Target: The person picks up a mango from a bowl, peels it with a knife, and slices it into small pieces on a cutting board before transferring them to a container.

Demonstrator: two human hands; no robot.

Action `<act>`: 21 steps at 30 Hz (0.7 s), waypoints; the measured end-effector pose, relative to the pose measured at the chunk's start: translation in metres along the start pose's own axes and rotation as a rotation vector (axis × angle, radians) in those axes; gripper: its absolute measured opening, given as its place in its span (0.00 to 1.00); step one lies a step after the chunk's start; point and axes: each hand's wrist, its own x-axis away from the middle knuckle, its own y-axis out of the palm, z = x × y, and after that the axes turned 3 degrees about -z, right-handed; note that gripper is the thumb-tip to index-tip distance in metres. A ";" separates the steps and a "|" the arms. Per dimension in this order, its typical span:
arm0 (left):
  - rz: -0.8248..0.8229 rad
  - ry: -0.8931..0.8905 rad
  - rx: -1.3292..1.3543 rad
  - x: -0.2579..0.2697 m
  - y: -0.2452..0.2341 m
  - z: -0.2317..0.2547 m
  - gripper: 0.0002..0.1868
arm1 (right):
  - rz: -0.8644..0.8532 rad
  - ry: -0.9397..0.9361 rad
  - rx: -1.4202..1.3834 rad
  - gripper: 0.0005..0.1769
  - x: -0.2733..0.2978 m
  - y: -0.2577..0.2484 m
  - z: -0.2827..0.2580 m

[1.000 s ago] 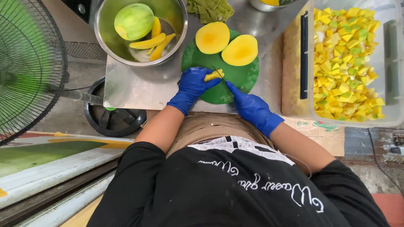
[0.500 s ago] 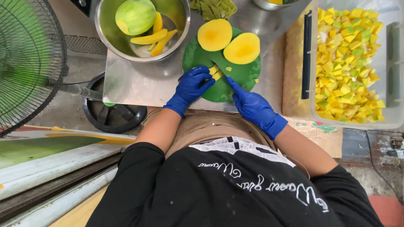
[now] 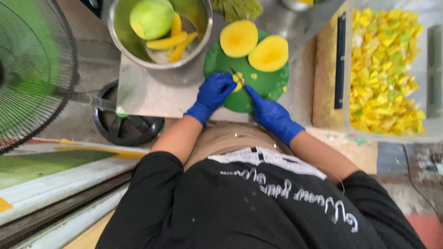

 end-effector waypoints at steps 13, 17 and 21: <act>-0.054 -0.020 -0.115 0.009 -0.016 -0.003 0.21 | -0.014 -0.019 -0.068 0.38 0.022 -0.045 -0.030; -0.056 0.072 -0.101 0.000 -0.027 0.004 0.24 | 0.025 -0.035 -0.091 0.38 0.021 -0.044 -0.028; -0.133 0.019 -0.044 -0.007 -0.027 -0.004 0.20 | 0.013 -0.053 -0.106 0.38 0.015 -0.044 -0.024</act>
